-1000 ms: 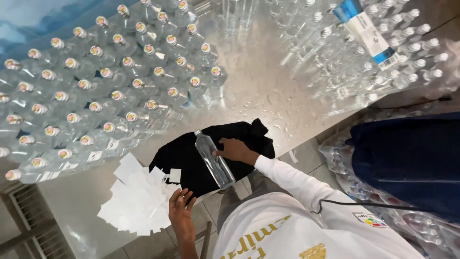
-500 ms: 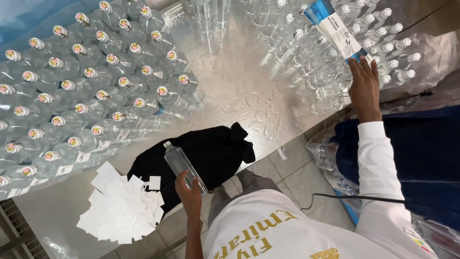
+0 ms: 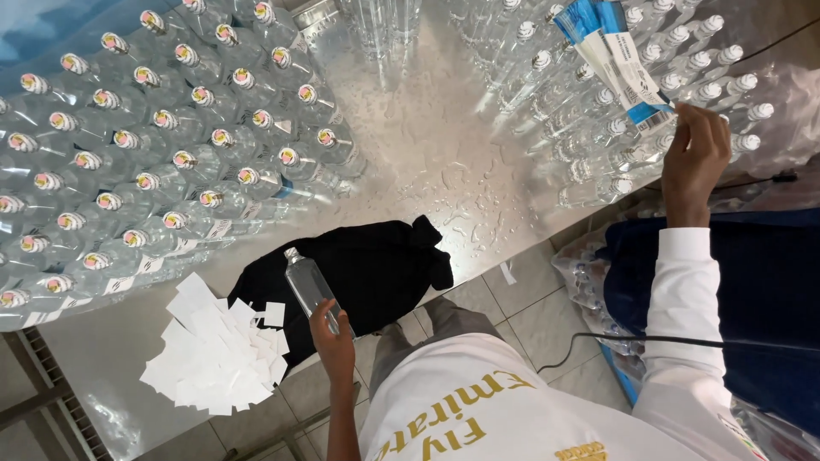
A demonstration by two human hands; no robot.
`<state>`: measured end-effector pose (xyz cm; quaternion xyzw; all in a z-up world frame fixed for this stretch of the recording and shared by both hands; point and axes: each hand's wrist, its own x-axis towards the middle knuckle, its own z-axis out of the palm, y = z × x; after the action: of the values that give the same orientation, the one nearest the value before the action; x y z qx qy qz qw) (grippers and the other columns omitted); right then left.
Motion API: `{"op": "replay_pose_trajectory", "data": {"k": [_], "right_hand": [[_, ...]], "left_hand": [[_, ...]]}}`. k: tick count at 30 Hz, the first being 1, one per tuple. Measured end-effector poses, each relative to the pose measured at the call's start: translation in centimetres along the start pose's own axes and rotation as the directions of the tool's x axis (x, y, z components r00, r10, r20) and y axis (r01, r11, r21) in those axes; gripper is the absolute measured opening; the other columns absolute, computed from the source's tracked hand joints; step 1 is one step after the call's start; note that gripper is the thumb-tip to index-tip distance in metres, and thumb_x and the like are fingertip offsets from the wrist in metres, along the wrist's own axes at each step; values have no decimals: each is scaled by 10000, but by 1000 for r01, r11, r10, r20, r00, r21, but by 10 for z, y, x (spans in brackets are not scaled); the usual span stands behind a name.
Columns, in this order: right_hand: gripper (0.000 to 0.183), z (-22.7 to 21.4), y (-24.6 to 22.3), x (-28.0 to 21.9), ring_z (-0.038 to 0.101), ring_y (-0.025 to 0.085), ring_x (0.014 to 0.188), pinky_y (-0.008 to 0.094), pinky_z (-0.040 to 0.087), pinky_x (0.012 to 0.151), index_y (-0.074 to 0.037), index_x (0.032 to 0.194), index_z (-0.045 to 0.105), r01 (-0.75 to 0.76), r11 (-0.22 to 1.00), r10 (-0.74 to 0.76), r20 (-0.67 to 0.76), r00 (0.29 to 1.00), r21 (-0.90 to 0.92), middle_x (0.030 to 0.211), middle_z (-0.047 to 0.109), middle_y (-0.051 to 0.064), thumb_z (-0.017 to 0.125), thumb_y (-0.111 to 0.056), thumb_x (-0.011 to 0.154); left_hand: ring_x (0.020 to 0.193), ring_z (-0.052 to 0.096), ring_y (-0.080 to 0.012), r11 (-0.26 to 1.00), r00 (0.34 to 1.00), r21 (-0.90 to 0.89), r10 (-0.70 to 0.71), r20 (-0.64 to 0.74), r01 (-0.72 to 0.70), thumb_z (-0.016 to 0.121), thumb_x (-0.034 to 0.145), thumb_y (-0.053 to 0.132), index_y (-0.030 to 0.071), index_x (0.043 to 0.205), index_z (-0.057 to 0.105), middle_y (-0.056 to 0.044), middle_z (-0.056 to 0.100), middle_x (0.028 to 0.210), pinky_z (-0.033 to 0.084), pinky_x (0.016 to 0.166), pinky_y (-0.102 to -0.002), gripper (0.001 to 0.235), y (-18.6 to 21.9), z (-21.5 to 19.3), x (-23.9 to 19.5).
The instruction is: Manual application of adhesive labels to clear plastic water bottles on a production table.
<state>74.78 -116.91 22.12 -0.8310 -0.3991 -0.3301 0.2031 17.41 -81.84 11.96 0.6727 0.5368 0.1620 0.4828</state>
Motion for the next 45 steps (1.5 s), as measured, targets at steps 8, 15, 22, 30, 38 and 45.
{"op": "replay_pose_trajectory", "data": {"k": [8, 15, 22, 30, 38, 45], "right_hand": [[118, -72, -147, 64, 759, 325, 1118, 407, 648, 1008, 102, 1296, 745, -357, 706, 295, 203, 934, 612, 1207, 765, 251, 796, 170, 1214], [147, -108, -306, 99, 808, 207, 1041, 294, 681, 947, 1, 1173, 763, -649, 429, 201, 634, 747, 628, 1108, 803, 147, 801, 22, 1033], [231, -101, -405, 89, 759, 271, 1062, 406, 649, 923, 22, 1225, 809, -451, 506, -21, 533, 846, 735, 1174, 789, 205, 809, -10, 997], [579, -88, -488, 46, 741, 413, 1173, 504, 630, 1006, 29, 1467, 691, -64, 679, -400, 442, 803, 731, 1253, 731, 241, 851, -162, 945], [369, -84, -523, 37, 794, 327, 1074, 413, 638, 895, -18, 1332, 794, -521, 533, -229, 707, 669, 666, 1131, 821, 204, 827, -123, 979], [259, -63, -527, 29, 687, 120, 890, 334, 620, 771, -82, 1263, 838, -670, 454, -159, 793, 588, 587, 1022, 830, 162, 761, -225, 1062]], "left_hand": [[1365, 684, -285, 991, 997, -129, -12, 79, 22, 616, 999, 558, 176, 1430, 683, -22, 708, 1499, 553, 1112, -453, 580, 89, -10, -5], [1623, 470, -333, 665, 660, -462, 724, 204, -587, 700, 1108, 192, 78, 1534, 551, -123, 590, 1609, 423, 1355, -496, 466, 233, 9, -32], [1196, 769, -301, 795, 818, -558, 475, 325, -240, 792, 1055, 311, 99, 1402, 695, -112, 801, 1164, 572, 1106, -522, 419, 205, -23, -29], [1167, 767, -362, 762, 922, -634, 332, 202, -135, 832, 1034, 252, 38, 1289, 728, -199, 812, 1072, 628, 1010, -512, 349, 150, -85, -25], [951, 770, -173, 721, 946, -691, 258, 197, -53, 877, 994, 199, 24, 1184, 765, -188, 825, 1011, 681, 821, -354, 281, 112, -104, -25], [963, 781, -213, 738, 934, -672, 278, 225, -58, 845, 1026, 217, 11, 1210, 763, -213, 814, 1002, 684, 798, -380, 288, 103, -116, -29]]}}
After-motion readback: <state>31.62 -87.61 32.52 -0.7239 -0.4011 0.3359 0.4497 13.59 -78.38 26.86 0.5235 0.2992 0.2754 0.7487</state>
